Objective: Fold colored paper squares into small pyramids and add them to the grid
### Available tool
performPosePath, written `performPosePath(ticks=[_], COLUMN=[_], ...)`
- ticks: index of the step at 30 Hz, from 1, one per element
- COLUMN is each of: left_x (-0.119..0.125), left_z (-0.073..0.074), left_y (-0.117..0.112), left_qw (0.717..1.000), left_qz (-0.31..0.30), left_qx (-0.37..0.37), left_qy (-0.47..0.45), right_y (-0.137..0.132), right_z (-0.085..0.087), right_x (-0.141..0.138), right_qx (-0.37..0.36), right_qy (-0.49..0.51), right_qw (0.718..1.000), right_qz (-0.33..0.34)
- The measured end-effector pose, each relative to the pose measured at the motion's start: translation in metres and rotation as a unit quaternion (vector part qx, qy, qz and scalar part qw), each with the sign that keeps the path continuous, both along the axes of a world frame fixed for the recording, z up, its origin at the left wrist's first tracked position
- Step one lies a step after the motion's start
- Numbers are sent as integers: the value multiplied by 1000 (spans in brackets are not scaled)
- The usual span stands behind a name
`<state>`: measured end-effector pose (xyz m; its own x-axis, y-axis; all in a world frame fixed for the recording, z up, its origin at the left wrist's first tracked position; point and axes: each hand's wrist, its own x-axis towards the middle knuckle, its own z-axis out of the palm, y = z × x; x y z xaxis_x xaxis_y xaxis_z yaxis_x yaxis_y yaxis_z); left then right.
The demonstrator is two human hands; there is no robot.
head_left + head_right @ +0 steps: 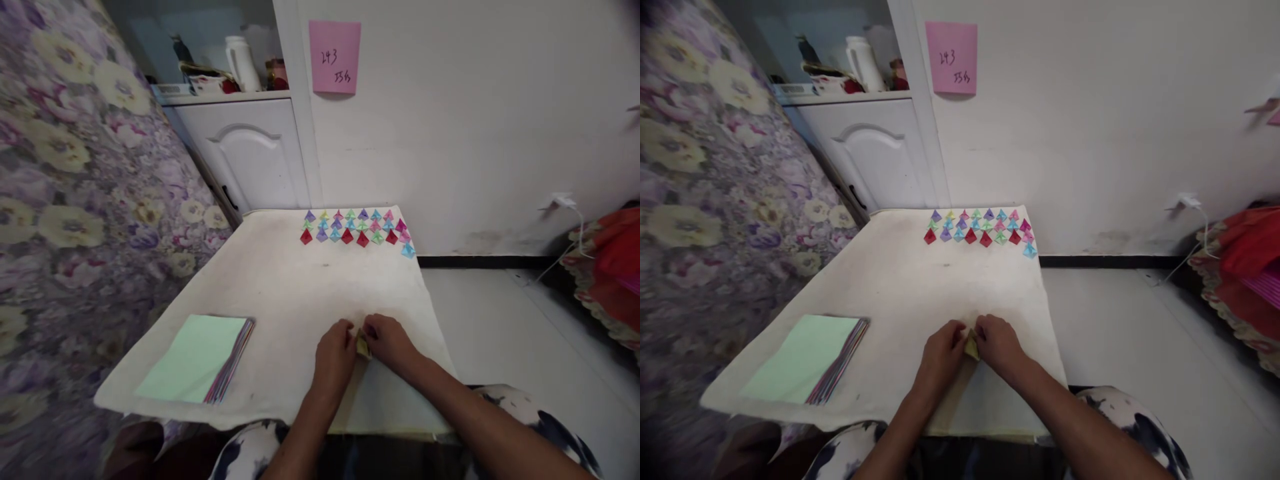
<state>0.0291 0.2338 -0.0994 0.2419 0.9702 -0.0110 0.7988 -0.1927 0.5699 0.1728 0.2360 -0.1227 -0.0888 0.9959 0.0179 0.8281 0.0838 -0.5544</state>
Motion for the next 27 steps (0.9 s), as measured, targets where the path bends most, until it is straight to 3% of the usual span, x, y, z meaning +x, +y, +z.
performPosePath(ticks=[5,13,27], left_x=[1,4,5], left_z=[5,-1,-2], left_y=[-7,-7,-5], left_qw=[999,995,995], left_qz=[-11,-3,1], left_qx=[3,-9,-25], left_qy=[34,94,93], right_y=[0,0,4], right_z=[2,8,10], right_x=[2,3,4], right_qx=[-15,-59,-94], right_qy=[-1,15,12], right_qw=[1000,998,995], right_qz=[-4,-6,-5])
